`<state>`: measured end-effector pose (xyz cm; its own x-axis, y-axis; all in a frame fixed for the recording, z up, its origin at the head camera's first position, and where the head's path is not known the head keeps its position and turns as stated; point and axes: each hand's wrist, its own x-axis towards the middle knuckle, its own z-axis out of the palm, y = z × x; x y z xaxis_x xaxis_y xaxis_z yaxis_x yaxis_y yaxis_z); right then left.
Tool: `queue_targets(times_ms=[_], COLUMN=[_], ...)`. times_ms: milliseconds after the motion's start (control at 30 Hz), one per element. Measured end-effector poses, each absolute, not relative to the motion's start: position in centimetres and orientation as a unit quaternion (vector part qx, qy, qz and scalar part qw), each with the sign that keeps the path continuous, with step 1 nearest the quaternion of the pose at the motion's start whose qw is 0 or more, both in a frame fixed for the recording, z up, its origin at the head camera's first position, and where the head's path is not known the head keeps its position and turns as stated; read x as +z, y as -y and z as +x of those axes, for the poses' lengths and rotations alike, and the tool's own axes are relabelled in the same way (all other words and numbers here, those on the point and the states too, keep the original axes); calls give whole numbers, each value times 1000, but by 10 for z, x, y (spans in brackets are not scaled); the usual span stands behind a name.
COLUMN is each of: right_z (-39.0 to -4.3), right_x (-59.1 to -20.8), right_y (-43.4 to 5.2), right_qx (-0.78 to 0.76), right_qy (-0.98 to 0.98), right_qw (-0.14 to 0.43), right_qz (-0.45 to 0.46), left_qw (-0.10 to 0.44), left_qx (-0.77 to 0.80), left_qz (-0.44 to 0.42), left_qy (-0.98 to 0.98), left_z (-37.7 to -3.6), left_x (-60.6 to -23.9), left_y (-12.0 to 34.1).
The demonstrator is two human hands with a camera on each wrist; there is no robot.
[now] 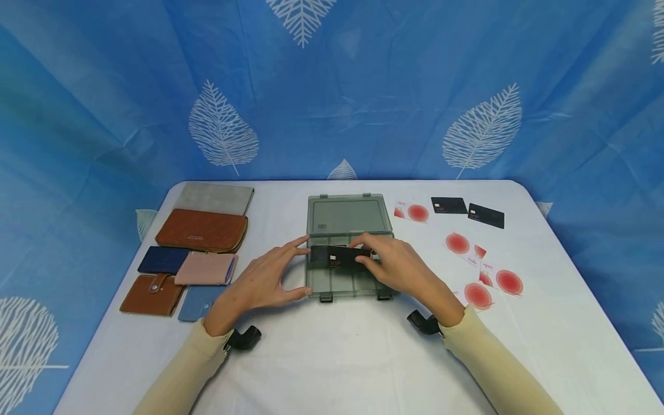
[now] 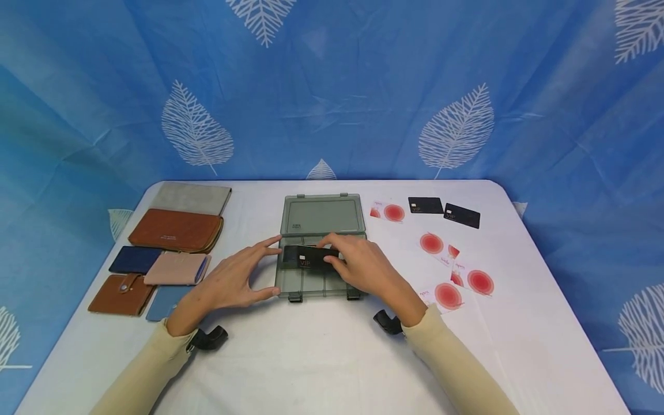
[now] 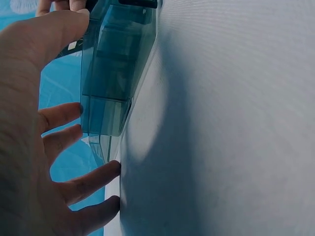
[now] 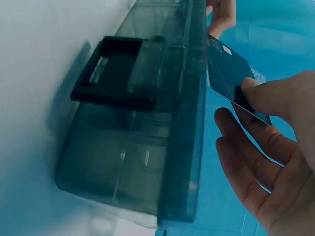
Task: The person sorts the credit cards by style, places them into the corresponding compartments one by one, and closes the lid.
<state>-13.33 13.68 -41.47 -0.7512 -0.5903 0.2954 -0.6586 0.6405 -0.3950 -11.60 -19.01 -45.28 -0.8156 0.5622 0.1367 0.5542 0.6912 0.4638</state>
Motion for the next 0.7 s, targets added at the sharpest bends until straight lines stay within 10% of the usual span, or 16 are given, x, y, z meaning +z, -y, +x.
queue_targets(times_ms=[700], right_z=[-158], right_x=[-423], right_y=[-113], right_qx=[269], right_qy=[903], right_qw=[56], right_qz=[329], left_qw=[20], left_qx=[263], left_qz=[294], left_qy=[-919], left_z=[-117], left_x=[-453], left_y=[191])
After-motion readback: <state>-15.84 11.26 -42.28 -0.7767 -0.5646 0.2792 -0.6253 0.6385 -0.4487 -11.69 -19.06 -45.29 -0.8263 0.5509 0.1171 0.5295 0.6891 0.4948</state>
